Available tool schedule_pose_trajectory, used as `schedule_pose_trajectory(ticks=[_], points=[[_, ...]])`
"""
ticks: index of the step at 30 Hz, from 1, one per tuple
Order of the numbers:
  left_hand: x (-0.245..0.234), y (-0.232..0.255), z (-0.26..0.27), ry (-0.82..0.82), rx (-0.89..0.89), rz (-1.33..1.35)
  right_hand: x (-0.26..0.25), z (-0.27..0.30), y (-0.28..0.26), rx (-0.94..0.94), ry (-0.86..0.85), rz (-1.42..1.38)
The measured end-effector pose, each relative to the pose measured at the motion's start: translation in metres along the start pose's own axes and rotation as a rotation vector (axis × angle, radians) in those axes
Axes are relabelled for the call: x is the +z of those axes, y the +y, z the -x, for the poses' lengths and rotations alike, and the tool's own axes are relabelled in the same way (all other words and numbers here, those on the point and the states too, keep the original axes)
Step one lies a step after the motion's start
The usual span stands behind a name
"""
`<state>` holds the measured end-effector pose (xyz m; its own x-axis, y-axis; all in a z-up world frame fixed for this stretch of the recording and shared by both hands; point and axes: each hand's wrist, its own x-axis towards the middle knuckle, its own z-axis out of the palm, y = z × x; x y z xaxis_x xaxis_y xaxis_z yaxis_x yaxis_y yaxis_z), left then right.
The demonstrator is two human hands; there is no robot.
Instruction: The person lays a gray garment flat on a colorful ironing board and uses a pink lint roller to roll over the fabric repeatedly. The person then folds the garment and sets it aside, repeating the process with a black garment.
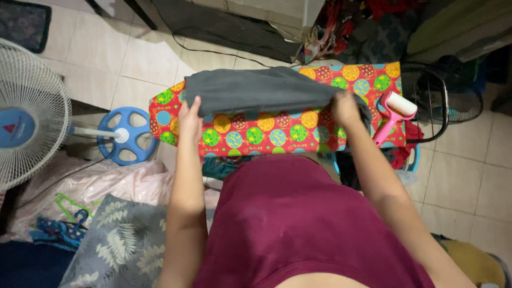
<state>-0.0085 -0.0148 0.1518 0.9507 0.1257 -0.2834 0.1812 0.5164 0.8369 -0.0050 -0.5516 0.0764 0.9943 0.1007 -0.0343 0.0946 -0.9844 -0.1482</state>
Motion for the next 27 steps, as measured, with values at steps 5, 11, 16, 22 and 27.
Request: schedule_pose_trajectory(ticks=[5, 11, 16, 22, 27], points=[[0.051, -0.003, -0.014, 0.021, 0.228, -0.074, -0.067, -0.032, 0.02, 0.081, 0.687, -0.304], [0.026, -0.021, 0.017, 0.25, 0.26, -0.342, -0.107, 0.032, 0.023, 0.001, 0.605, -0.261], [-0.033, -0.089, 0.078, 0.327, 0.004, -0.664, -0.091, 0.108, 0.016, 0.001, 0.27, -0.076], [-0.049, -0.149, 0.079, 0.488, 0.234, -1.257, -0.075, 0.103, 0.001, 0.061, 0.098, -0.238], [-0.035, -0.162, 0.068, 0.524, 0.271, -1.287, -0.042, 0.064, 0.015, -0.018, 0.039, -0.103]])
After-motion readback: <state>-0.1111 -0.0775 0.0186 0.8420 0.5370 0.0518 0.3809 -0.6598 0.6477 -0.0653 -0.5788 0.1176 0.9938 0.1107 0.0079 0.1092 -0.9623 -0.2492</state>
